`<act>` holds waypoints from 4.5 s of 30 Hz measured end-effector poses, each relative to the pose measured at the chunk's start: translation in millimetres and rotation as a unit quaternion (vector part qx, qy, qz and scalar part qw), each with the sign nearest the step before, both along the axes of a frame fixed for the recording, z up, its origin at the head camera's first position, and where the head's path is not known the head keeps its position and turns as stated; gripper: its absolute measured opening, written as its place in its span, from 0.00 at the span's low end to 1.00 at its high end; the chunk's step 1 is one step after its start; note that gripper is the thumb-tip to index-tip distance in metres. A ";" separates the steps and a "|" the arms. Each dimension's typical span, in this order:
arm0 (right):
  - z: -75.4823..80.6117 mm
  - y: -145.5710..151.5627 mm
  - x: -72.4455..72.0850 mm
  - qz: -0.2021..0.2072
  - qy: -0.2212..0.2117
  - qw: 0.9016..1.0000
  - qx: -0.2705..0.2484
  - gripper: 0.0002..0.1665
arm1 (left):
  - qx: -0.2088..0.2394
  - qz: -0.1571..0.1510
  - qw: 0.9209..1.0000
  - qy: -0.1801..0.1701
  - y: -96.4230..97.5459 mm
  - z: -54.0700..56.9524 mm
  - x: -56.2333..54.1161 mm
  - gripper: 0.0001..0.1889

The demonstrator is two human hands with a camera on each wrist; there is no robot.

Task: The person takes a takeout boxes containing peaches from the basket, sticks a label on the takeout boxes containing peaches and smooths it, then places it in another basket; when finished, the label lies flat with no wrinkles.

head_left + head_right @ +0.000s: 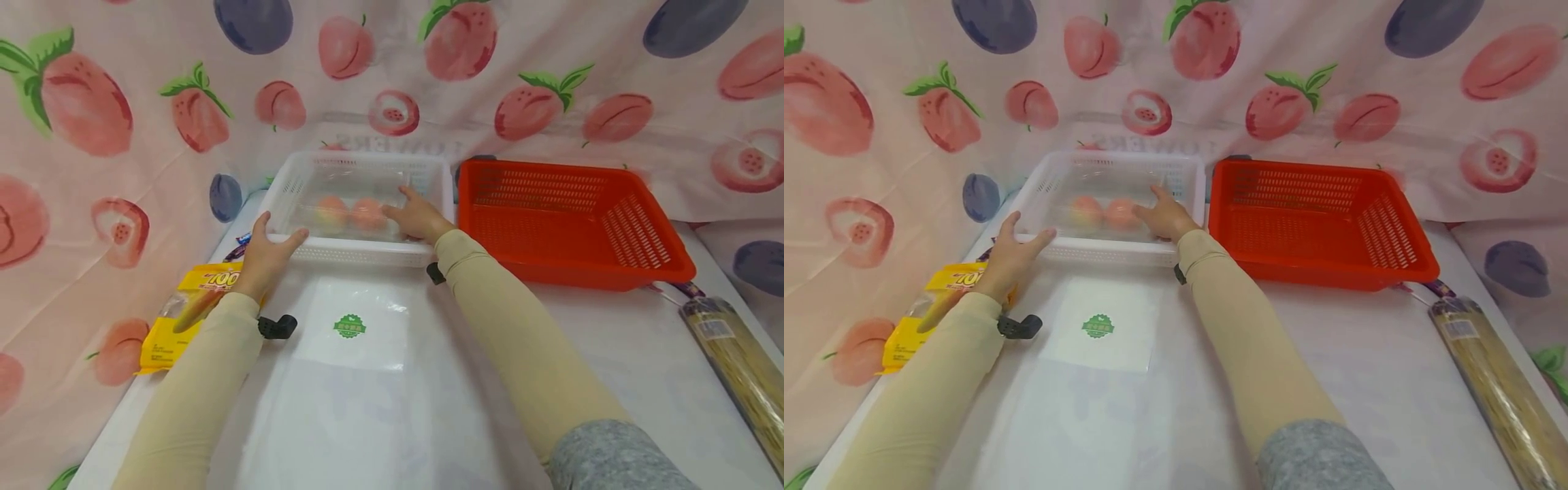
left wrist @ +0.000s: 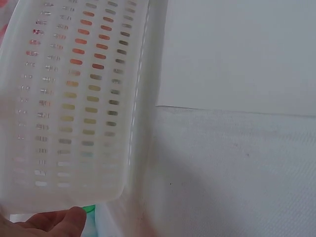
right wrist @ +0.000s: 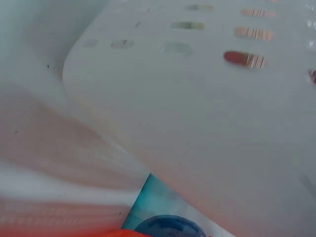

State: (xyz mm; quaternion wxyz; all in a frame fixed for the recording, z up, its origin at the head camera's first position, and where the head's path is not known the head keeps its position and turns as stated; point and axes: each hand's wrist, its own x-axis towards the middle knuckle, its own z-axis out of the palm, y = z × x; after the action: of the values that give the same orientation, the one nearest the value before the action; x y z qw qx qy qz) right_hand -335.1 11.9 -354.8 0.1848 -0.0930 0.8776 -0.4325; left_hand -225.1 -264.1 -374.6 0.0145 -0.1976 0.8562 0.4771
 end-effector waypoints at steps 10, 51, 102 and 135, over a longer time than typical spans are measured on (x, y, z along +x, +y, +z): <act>1.7 3.1 2.8 -0.001 -0.037 0.997 -0.063 0.44 | 0.008 0.001 1.000 -0.009 1.2 0.8 1.0 0.58; 79.9 68.4 49.3 -0.036 0.022 0.967 -0.251 0.35 | -0.003 -0.017 1.000 -0.010 3.5 2.7 6.5 0.62; 41.3 224.4 204.0 -0.038 0.074 0.983 -0.164 0.35 | -0.010 -0.026 0.999 -0.023 5.4 3.9 10.0 0.63; -3.0 261.7 235.5 -0.034 -0.003 0.991 -0.132 0.37 | -0.009 -0.032 0.999 -0.025 4.0 4.9 5.6 0.61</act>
State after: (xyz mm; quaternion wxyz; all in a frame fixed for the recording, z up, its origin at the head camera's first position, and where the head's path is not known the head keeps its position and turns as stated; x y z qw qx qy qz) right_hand -99.6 273.5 -357.7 0.1587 -0.0859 0.8152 -0.5504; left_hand -219.5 -260.0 -369.7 0.0492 -0.1824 0.8656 0.4638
